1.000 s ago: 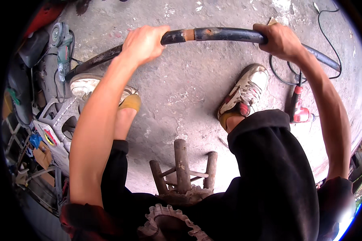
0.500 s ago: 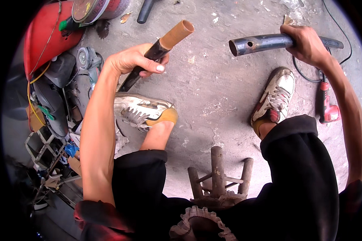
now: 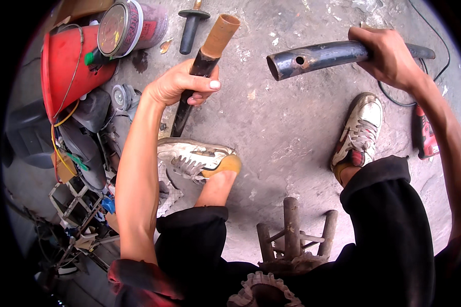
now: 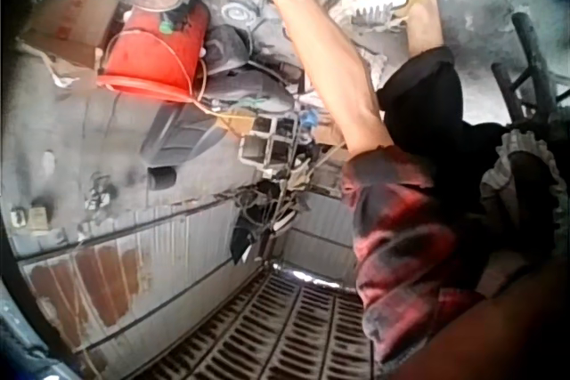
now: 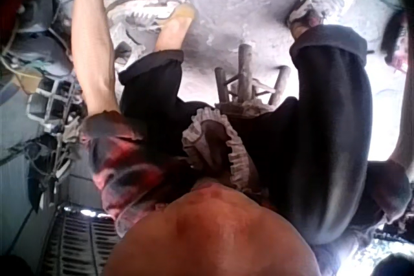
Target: The person inserts a smaller pipe into a larger one, aligns them, and fits them together by hand.
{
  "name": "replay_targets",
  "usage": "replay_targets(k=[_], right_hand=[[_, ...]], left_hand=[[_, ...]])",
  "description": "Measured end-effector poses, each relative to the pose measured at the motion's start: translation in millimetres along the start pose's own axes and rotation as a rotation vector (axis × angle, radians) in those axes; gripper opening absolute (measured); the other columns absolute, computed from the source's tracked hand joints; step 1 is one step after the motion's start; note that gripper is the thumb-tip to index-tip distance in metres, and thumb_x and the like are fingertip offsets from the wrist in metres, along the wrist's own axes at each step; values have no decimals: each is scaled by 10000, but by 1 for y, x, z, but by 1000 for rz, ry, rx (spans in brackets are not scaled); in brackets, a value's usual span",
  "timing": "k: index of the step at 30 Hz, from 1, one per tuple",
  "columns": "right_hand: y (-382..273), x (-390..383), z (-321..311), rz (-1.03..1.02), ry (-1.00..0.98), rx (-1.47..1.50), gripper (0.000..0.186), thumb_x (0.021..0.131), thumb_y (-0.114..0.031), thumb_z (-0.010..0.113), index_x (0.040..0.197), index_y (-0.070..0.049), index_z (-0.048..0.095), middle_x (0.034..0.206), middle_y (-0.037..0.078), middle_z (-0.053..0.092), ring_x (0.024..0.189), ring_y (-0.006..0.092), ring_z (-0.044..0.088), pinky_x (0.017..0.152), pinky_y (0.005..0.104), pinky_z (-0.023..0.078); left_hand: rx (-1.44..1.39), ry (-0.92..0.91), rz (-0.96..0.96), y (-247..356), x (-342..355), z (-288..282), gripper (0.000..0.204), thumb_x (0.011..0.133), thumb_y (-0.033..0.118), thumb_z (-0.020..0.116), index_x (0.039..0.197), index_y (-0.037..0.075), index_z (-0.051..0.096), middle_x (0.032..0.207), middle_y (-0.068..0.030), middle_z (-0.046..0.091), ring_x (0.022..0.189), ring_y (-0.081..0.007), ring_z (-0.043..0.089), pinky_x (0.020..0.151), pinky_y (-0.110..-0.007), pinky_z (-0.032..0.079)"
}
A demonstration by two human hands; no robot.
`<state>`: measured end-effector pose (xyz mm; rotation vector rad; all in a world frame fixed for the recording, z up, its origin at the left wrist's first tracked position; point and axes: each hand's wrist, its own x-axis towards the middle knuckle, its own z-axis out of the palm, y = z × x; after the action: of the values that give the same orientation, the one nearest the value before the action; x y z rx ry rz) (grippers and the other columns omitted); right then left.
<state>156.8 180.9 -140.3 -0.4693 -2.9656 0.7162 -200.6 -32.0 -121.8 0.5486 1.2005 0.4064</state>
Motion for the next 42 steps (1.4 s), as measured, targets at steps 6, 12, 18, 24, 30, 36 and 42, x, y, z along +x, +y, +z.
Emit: replay_targets(k=[6,12,18,24,30,36,42], right_hand=[[-13,-17,14,-19,221,-54,170,777,-97,686,865,-67,542,721,81,538,652,291,566,621,402,470],[-37,-42,16,23,255,-90,250,622,-41,682,831,-88,553,751,60,521,748,282,556,676,390,433],[-42,-52,18,15,257,-99,238,622,-64,689,805,-93,540,739,53,504,736,273,544,673,387,420],[-38,-50,21,18,284,-87,218,643,-62,680,813,-93,547,743,54,508,736,270,541,677,381,413],[-39,-48,18,24,302,-84,210,655,-63,678,819,-96,550,747,51,517,740,264,545,675,381,415],[-40,-48,17,24,301,-88,195,668,-63,673,816,-95,550,743,50,519,734,267,545,671,382,415],[-39,-47,18,22,309,-85,192,671,-60,672,812,-95,547,741,50,517,732,268,545,672,381,416]], left_hand=[[406,841,273,-6,-31,69,303,831,263,809,795,37,611,641,30,550,584,-78,538,540,-289,452],[675,931,372,-37,-52,116,239,756,107,828,871,19,637,728,-58,635,688,-97,584,637,-285,479],[745,1009,509,-45,-60,128,252,723,36,822,834,21,596,676,-66,565,612,-169,549,602,-297,454],[791,980,562,-54,-56,137,219,678,-53,738,811,13,576,710,-82,542,615,-192,506,575,-296,414],[762,981,518,-50,-52,137,208,681,-57,711,825,3,573,712,-86,541,625,-188,518,591,-291,423],[782,982,567,-47,-48,138,223,653,-56,730,786,25,571,666,-98,513,576,-258,516,548,-331,419],[774,1001,575,-50,-47,135,223,624,-75,678,792,25,571,681,-106,525,595,-269,541,561,-341,435]])
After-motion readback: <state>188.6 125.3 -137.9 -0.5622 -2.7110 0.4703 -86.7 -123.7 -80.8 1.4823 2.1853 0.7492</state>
